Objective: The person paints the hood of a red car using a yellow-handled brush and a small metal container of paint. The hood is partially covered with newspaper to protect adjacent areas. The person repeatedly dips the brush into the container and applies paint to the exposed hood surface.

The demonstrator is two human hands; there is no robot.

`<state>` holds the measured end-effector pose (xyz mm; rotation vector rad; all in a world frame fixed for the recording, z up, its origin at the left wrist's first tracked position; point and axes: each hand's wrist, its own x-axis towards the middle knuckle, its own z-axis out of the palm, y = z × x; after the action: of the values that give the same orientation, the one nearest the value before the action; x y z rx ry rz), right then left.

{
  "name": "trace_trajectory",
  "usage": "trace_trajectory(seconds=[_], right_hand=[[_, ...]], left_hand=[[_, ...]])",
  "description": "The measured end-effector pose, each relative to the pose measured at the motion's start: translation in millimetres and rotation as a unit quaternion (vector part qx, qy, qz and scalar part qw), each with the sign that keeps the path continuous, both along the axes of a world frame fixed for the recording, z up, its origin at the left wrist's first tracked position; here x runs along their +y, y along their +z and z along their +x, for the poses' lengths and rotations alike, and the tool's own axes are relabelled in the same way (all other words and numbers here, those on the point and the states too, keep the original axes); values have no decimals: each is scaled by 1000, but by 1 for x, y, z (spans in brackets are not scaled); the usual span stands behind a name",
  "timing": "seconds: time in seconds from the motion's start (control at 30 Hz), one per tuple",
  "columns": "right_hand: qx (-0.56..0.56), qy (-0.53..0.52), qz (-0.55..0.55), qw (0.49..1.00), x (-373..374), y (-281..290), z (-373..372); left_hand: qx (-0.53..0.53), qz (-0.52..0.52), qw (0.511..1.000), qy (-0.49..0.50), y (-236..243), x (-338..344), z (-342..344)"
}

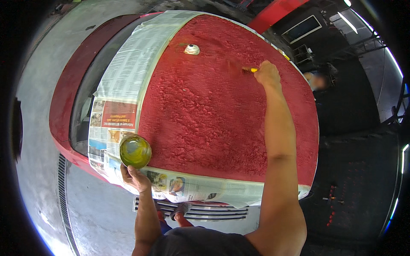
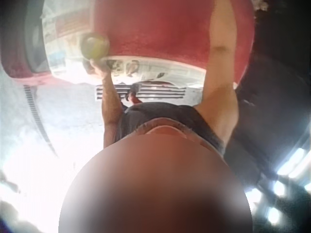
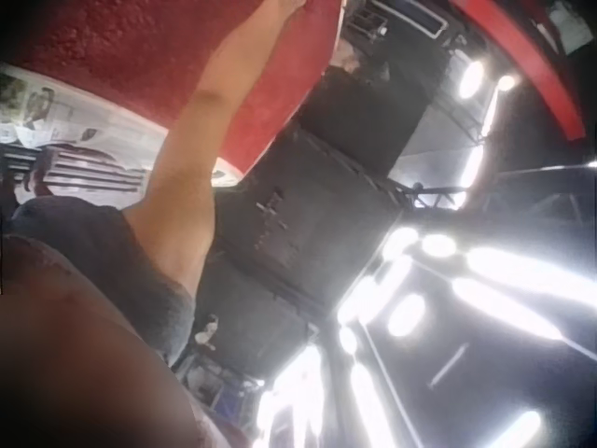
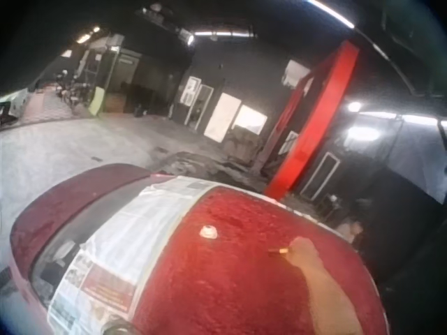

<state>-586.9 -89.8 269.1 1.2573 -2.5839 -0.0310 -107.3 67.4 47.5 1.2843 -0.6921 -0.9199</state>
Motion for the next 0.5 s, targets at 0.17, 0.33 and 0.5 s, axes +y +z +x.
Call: trace_trajectory(seconds=[0.17, 0.33, 0.5], right_hand=[[-99, 108, -18, 989, 14, -13, 28], [-134, 118, 81, 981, 62, 10, 37], [-103, 134, -27, 985, 16, 24, 20]], left_hand=[[-27, 18, 999, 17, -2, 1, -1], [-34, 17, 999, 11, -1, -1, 1], [9, -9, 1000, 6, 8, -1, -3]])
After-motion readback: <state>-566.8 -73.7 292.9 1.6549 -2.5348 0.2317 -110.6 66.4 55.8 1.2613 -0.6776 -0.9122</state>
